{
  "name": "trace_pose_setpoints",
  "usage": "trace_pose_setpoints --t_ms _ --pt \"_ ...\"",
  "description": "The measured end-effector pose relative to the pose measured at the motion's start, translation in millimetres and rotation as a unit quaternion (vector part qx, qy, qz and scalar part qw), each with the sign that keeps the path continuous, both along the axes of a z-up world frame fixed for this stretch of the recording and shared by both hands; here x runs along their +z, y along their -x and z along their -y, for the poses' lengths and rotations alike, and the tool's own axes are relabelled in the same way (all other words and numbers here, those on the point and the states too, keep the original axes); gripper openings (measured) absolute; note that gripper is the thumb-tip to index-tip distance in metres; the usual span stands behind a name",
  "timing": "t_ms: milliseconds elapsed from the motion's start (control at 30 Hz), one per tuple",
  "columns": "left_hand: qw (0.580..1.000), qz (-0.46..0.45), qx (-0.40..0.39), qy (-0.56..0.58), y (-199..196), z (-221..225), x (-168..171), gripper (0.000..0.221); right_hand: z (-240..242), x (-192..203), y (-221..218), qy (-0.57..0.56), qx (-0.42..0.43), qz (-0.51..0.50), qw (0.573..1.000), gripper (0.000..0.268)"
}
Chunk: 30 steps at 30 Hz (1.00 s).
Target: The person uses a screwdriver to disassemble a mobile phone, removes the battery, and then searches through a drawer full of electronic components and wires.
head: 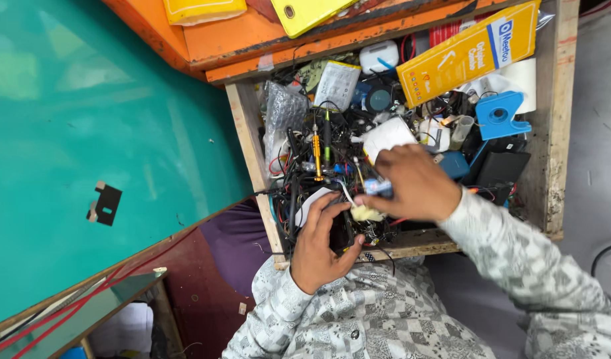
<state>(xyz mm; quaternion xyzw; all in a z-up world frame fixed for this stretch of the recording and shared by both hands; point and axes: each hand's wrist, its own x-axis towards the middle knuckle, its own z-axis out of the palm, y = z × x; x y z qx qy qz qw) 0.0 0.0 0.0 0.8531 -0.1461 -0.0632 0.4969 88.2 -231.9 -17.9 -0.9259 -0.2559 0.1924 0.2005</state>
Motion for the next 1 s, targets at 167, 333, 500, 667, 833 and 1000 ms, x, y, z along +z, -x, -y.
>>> trace_pose_setpoints --t_ms 167,333,500,667,833,1000 --pt "1.0 -0.01 0.001 0.001 -3 0 -5 0.056 2 -3 34 -0.117 -0.038 0.13 0.984 0.046" --pt "1.0 -0.006 0.002 -0.002 -2 0 -5 0.056 0 -2 26 -0.075 -0.082 0.098 0.989 0.042" --pt "1.0 0.013 0.011 -0.012 3 0 -5 0.056 -13 6 -29 -0.136 -0.075 0.233 0.96 0.063" --pt "1.0 -0.001 0.01 -0.007 4 0 -7 0.055 -47 0 -100 -0.117 -0.076 0.222 0.965 0.091" --pt "1.0 -0.009 0.009 -0.005 6 -3 -8 0.056 -54 -11 -99 -0.16 -0.191 0.074 0.966 0.055" --pt "1.0 -0.006 0.003 -0.003 3 -5 -10 0.057 -22 -10 -44 -0.055 -0.09 0.158 0.982 0.019"
